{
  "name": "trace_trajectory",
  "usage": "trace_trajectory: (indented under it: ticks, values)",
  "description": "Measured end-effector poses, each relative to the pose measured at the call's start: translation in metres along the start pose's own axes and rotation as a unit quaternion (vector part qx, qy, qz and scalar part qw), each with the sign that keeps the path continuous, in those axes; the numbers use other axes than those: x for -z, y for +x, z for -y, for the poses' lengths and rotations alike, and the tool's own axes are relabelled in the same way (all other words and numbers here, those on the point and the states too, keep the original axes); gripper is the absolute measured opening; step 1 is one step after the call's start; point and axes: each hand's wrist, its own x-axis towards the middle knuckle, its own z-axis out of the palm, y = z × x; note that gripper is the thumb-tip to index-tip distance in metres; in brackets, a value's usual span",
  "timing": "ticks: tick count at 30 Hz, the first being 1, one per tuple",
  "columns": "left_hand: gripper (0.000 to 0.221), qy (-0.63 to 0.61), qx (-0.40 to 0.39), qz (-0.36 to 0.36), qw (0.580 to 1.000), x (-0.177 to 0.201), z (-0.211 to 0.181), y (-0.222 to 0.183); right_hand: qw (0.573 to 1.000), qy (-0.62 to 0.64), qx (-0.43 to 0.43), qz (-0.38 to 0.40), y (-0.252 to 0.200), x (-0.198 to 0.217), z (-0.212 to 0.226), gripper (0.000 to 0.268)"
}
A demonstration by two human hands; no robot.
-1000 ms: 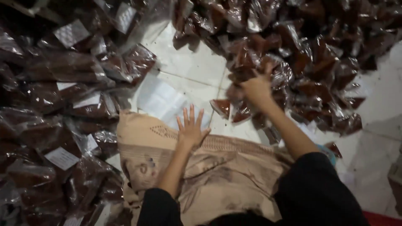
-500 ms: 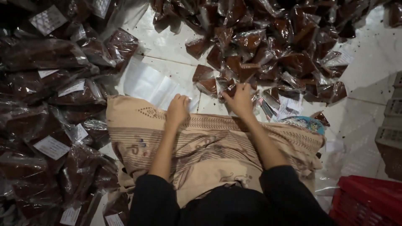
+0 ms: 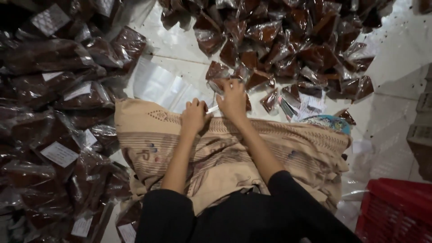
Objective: Rapidly packing small brown items into plastic bags and stapling the bags shut.
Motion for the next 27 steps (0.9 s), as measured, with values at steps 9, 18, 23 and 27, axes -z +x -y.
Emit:
trace_trajectory:
  ticks: [9, 18, 23, 27]
  values:
    - [0.018, 0.027, -0.013, -0.036, 0.999, 0.013, -0.014, 0.001, 0.997, -0.067, 0.021, 0.018, 0.014, -0.026, 0.001, 0.040]
    - [0.014, -0.021, 0.005, -0.059, 0.998, -0.021, 0.002, 0.011, 0.993, 0.000, -0.113, 0.036, -0.057, 0.024, -0.026, 0.061]
    - [0.020, -0.017, -0.024, -0.059, 0.998, -0.032, 0.010, 0.020, 0.995, -0.067, -0.071, 0.005, -0.053, 0.011, -0.072, 0.054]
    - [0.016, -0.061, 0.018, -0.100, 0.993, -0.042, 0.012, 0.026, 0.992, -0.095, -0.045, -0.074, -0.053, -0.010, -0.086, 0.054]
